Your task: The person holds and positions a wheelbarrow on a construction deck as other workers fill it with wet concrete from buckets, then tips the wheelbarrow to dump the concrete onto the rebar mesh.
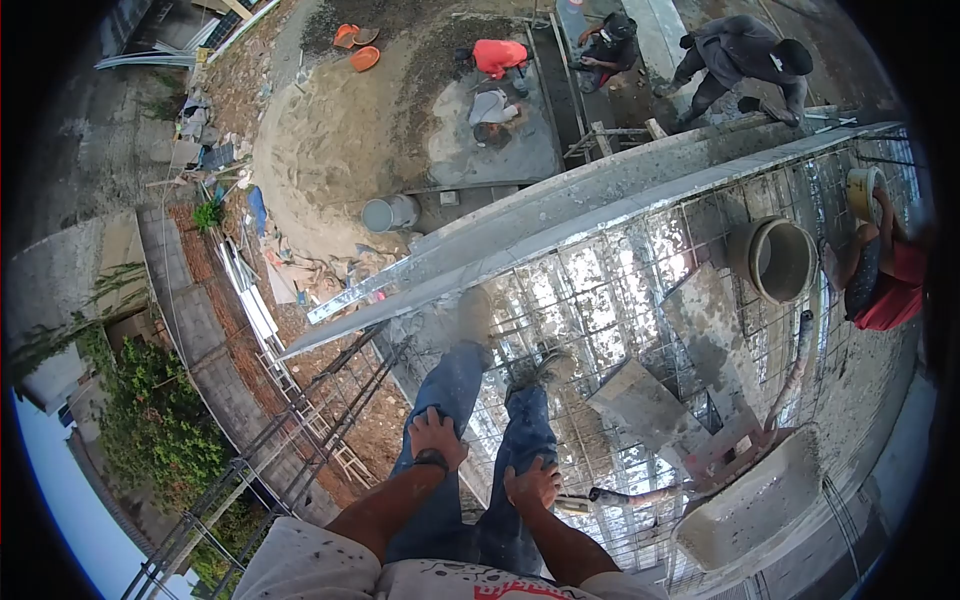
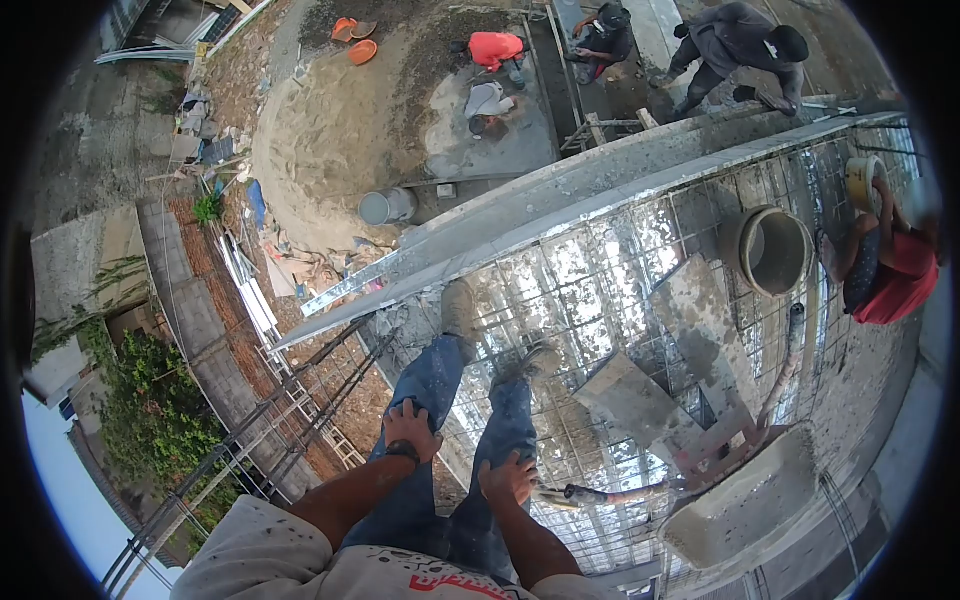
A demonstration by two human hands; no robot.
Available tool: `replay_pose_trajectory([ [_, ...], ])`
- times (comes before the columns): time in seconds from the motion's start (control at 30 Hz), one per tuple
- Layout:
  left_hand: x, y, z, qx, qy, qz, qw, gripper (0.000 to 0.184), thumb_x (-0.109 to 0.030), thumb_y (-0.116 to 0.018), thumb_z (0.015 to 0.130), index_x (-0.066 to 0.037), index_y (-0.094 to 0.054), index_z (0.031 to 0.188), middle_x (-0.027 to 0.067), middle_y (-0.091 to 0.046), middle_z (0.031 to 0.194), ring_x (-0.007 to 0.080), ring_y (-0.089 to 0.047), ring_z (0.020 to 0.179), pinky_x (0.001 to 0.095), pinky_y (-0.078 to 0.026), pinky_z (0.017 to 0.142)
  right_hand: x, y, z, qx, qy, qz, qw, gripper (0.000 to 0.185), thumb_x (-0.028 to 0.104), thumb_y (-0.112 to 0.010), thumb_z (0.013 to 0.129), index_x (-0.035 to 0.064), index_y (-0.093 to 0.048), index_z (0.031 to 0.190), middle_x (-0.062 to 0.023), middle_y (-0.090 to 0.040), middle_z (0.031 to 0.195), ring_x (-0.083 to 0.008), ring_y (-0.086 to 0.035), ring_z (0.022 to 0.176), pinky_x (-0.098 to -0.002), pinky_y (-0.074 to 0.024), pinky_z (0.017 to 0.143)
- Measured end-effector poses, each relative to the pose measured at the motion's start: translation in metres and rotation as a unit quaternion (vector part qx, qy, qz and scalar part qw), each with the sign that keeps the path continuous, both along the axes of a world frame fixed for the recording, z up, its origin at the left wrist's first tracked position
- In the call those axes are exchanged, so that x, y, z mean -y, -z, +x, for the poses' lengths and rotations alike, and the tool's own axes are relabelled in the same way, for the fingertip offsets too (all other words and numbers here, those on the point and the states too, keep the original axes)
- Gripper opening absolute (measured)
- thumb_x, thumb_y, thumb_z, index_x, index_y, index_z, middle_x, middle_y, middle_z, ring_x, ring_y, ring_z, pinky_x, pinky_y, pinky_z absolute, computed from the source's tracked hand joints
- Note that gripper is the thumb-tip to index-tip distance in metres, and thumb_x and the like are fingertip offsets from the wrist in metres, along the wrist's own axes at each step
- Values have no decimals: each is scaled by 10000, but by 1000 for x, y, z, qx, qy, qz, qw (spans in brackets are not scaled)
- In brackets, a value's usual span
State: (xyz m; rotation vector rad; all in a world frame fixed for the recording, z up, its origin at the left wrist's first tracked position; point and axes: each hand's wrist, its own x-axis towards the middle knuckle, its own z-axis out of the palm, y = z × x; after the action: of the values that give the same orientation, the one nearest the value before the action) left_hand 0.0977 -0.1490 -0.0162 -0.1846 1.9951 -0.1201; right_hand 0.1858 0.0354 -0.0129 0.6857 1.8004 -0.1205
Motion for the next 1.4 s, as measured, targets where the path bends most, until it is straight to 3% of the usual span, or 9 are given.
replay_pose_trajectory([
  [0.5, 1, 2, 4, 6, 7, 1, 1000, 657, -521, -693, 784, -135, -597, 1307, 179, -380, 1508, 429, -417, 1292, 516, -334, 1072, 0, -2, -4, 30, 13, -13, 999, 802, 562, -644, 829, 84, -419, 1432, -252, -373, 1456, -430, -379, 1345, -497, -356, 1088],
  [1.4, 7, 5, -3, 6, 19, 11, 1000, 646, -502, -705, 769, -126, -613, 1286, 190, -385, 1496, 431, -422, 1281, 531, -349, 1061, 9, 4, 1, 24, 9, -2, 1000, 811, 571, -659, 811, 100, -422, 1428, -255, -377, 1468, -422, -407, 1332, -482, -359, 1090],
])
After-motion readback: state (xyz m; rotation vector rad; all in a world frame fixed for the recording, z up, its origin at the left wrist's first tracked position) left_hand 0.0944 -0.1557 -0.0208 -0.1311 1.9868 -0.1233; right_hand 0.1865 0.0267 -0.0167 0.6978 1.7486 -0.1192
